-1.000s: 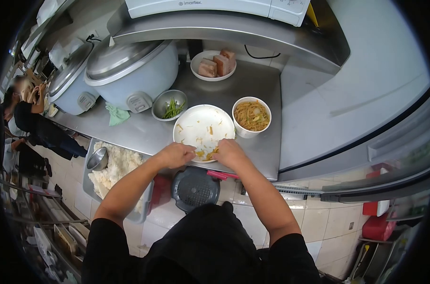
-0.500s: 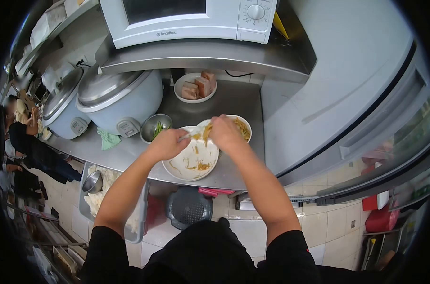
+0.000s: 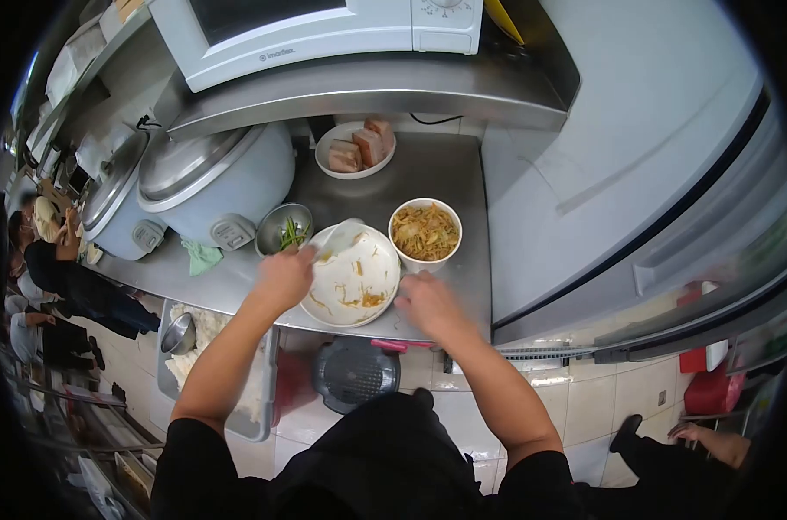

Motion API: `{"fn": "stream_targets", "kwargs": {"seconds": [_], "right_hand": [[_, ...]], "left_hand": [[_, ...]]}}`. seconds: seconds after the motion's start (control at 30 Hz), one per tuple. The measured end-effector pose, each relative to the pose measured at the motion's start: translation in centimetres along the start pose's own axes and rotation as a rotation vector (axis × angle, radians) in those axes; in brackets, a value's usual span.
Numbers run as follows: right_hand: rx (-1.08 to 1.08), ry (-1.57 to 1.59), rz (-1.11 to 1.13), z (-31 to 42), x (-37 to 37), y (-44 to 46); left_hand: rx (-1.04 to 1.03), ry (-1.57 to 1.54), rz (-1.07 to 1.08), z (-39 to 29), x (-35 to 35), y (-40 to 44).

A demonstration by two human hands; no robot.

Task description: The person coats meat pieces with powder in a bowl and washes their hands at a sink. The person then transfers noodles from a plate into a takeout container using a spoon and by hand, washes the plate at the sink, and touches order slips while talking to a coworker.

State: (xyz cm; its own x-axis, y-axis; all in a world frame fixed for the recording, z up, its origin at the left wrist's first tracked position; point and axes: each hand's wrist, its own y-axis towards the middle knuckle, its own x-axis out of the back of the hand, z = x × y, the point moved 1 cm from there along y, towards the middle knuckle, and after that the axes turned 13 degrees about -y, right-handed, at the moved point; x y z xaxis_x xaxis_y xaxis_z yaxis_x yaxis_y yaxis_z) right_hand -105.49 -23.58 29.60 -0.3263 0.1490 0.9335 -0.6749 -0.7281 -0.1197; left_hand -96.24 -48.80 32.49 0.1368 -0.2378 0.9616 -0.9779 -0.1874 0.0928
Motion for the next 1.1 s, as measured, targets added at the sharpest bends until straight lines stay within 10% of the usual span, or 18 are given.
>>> {"fn": "stream_targets", "kwargs": {"seconds": [0.3, 0.7, 0.93, 1.1], "right_hand": [[-0.003, -0.001, 0.03, 2.1, -4.1, 1.4], [0.025, 0.063, 0.133, 2.5, -2.9, 4.2], [0.158, 0.136, -0.567, 2.6, 3.2, 3.8], [-0.152, 0.455, -0.584, -1.1, 2.4, 1.1]], "left_hand": [[-0.191, -0.098, 0.064, 0.6, -6.0, -5.2], [0.307, -0.768, 0.352, 1.2, -4.0, -4.3], [0.036, -0.594, -0.019, -1.7, 2.5, 0.9], [-0.181, -0.247, -0.091, -6.4, -1.6, 6.6]]}}
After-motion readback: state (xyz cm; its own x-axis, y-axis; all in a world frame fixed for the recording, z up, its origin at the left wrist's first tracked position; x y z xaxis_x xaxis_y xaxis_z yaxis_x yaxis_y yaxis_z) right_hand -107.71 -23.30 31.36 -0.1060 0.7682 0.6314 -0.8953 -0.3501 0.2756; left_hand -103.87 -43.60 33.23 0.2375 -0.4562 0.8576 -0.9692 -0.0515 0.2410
